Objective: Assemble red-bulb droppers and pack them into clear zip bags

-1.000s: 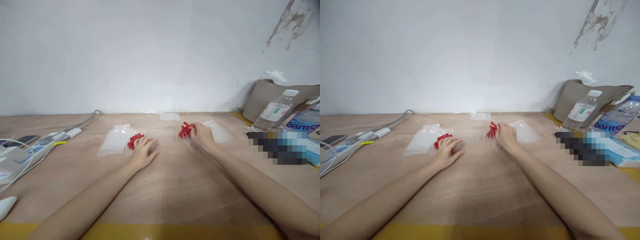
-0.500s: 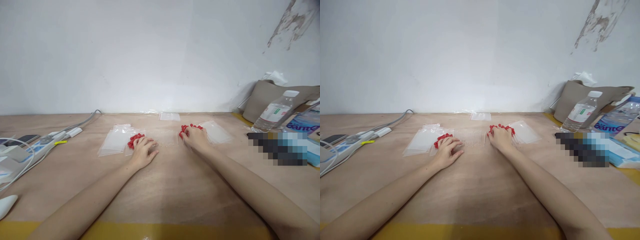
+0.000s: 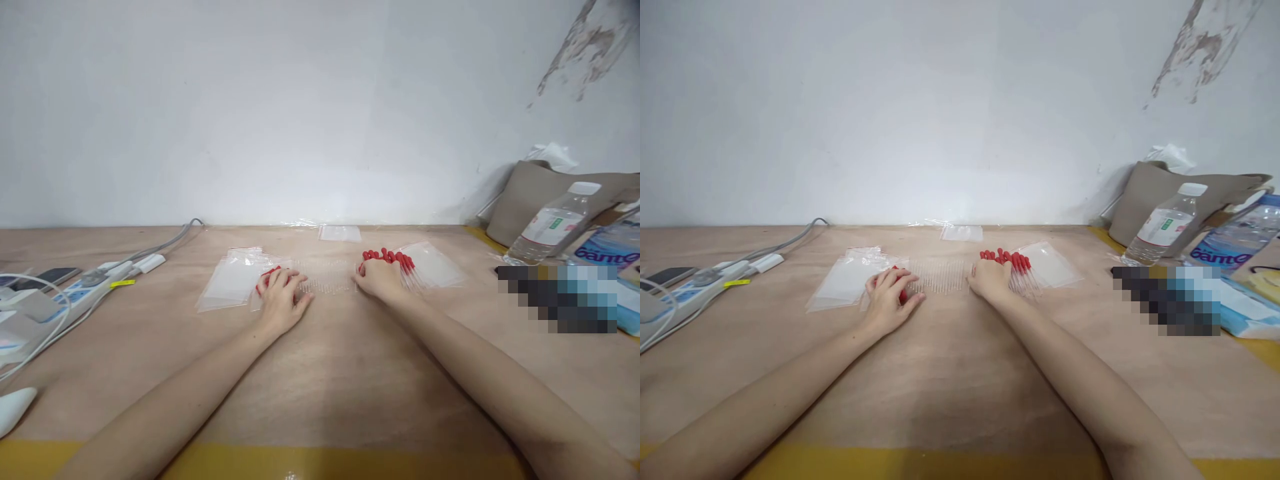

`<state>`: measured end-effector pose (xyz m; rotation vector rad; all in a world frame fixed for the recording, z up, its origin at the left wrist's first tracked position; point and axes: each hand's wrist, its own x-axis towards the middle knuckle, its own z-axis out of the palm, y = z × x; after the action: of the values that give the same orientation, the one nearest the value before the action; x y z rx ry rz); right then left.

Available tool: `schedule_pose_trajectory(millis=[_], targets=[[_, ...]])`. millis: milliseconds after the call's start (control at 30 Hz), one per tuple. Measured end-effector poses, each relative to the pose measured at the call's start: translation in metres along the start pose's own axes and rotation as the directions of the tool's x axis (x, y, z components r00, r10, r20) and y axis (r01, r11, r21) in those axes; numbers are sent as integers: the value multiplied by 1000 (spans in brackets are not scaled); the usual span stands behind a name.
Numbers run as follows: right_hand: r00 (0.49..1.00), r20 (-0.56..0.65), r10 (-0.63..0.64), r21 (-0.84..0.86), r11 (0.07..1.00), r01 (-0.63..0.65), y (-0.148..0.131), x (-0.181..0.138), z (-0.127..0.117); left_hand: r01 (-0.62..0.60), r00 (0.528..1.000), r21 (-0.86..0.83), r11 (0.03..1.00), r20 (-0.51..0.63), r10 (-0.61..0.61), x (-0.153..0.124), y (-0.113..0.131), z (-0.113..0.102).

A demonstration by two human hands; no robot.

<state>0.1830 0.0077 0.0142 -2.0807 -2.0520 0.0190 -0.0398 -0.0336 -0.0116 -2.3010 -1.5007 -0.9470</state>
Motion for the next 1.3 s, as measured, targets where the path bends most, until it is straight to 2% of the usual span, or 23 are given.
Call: schedule_pose_trajectory(millis=[133,233,300,400,500,567,667,800,1000,1067,1133,1233,1300], targets=[[992,105,65,-59,997,-59,-13,14,5,121,991,101,988,-69,-114,7,-9,-6],[988,134,81,-59,996,-73,-18,21,7,159,987,144,977,-37,-155,8,-17,-11],[990,125,72,-53,996,-66,-19,22,7,136,991,152,979,-4,-137,6,-19,-15],[999,45,11,-22,1000,-10,-18,14,2,70,997,143,987,32,-76,4,-20,-21],[993,-69,-94,85,991,100,-12,1,-3,-6,996,142,990,85,-6,5,-22,-27],[971,-165,-174,191,960,204,-5,-8,-2,-49,992,142,989,123,31,7,-26,-29],[911,-299,-282,289,884,368,8,-23,8,-57,989,135,989,142,38,11,-32,-29],[844,-398,-359,269,834,482,20,-37,26,-23,988,76,997,156,11,13,-36,-24],[797,-447,-407,223,812,539,20,-44,32,-26,991,75,997,129,16,13,-34,-24],[785,-461,-413,243,792,560,18,-45,31,-21,995,15,1000,96,20,13,-27,-25],[777,-468,-421,262,774,577,17,-46,30,-25,996,-115,993,84,35,10,-17,-23],[754,-475,-454,262,745,614,17,-47,30,-74,983,-294,953,137,119,3,-1,-15],[725,-477,-497,239,721,651,17,-48,30,-118,962,-338,934,194,191,-2,7,-9]])
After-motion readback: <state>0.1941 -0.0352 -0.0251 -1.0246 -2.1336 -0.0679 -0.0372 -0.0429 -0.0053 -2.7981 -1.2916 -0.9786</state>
